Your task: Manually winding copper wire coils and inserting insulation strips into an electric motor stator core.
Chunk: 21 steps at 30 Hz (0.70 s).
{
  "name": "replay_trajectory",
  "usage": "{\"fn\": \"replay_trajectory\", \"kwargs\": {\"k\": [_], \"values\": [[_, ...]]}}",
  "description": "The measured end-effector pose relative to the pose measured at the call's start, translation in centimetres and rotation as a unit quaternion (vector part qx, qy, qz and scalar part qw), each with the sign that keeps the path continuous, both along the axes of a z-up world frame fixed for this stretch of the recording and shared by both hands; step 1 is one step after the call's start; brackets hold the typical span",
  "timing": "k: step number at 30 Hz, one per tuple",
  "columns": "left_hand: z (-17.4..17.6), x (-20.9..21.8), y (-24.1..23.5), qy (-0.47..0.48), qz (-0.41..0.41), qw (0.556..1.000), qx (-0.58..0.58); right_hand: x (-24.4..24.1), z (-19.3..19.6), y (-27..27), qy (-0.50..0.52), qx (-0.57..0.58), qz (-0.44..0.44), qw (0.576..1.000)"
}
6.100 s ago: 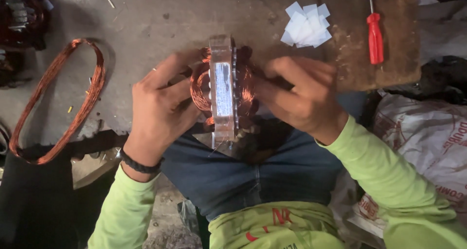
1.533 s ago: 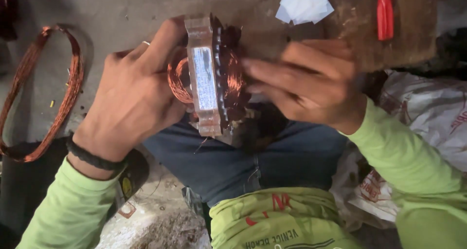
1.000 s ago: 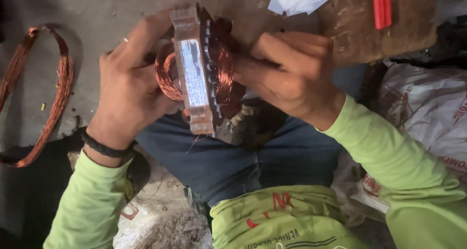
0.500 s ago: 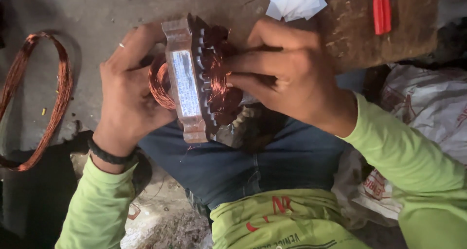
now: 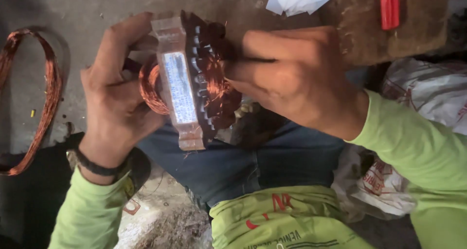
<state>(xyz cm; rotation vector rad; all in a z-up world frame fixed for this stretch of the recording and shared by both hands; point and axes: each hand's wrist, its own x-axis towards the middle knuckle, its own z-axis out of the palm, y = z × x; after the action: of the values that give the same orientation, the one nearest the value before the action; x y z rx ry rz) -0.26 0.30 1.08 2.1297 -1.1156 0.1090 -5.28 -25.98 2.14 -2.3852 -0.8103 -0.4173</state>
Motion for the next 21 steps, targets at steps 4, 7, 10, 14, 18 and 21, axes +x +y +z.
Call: {"fn": "replay_trajectory", "kwargs": {"k": [4, 7, 10, 14, 18, 21], "values": [[1.5, 0.1, -0.5, -0.016, -0.002, 0.999, 0.042, 0.0, -1.2, -0.7, -0.033, 0.016, 0.033, 0.999], [2.9, 0.1, -0.6, -0.028, -0.007, 0.994, 0.108, 0.1, -1.2, -0.9, 0.051, 0.066, 0.048, 0.995], [3.1, 0.1, -0.4, -0.036, -0.022, 0.990, 0.135, 0.5, -0.5, -0.5, 0.082, 0.087, 0.076, 0.990], [2.4, 0.6, -0.3, 0.000, -0.040, 0.994, 0.098, 0.4, -0.7, -0.6, 0.017, 0.023, 0.058, 0.998], [0.7, 1.8, 0.3, 0.113, -0.068, 0.991, -0.002, 0.6, -1.2, -0.4, -0.038, -0.063, 0.057, 0.996], [0.2, 2.1, 0.2, 0.138, -0.052, 0.988, -0.037, -0.5, -1.7, 0.2, -0.077, -0.077, 0.012, 0.994]]}}
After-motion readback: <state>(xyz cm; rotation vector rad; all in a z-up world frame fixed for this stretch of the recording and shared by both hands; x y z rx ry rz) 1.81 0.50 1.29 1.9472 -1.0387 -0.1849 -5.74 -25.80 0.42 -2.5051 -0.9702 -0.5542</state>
